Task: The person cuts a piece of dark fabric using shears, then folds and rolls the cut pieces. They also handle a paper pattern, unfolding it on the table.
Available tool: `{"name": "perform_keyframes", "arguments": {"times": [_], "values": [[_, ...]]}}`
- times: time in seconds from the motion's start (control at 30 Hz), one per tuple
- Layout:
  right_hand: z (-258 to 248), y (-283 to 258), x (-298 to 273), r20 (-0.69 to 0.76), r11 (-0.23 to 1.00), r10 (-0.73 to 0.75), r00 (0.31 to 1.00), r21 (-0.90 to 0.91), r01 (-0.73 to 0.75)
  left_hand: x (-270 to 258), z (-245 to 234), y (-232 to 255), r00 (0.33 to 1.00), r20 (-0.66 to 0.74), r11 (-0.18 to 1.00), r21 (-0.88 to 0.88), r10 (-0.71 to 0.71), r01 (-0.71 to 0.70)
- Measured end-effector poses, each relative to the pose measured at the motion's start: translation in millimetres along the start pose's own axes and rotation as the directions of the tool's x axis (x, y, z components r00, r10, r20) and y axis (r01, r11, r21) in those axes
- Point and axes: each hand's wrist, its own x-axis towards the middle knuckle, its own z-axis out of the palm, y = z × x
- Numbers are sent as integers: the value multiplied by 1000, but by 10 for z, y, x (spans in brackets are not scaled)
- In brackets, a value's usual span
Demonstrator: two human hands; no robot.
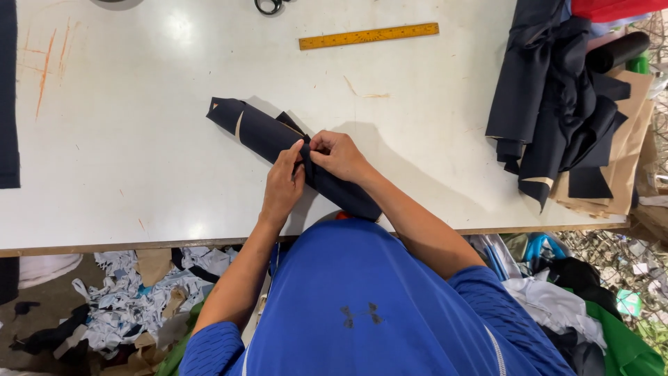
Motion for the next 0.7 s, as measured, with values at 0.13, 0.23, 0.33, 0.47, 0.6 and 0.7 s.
{"name": "perform_keyframes", "arguments": {"times": [0.13, 0.23, 0.33, 0.47, 0.6, 0.7], "values": [[-84, -345, -103, 107, 989, -9, 994, -144, 25, -21, 3, -25, 999, -32, 1000, -13, -22, 22], [-130, -412, -169, 204, 934, -146, 968, -295, 203, -15, -2, 8, 994, -47, 994, -62, -94, 91], [-135, -384, -193, 262, 903, -205, 943, -320, 285, -8, -12, 4, 991, -44, 990, -80, -123, 120], [-107, -174, -56, 240, 980, -6, 971, -191, 54, -15, 26, -23, 974, -15, 970, -96, -227, 224], [-104, 39, 146, 175, 947, 314, 933, 15, -321, 67, 69, -62, 979, -44, 978, -61, -200, 198], [-91, 111, 183, 155, 920, 371, 915, 72, -385, -18, 28, 134, 991, -43, 988, 81, -127, 130]]}}
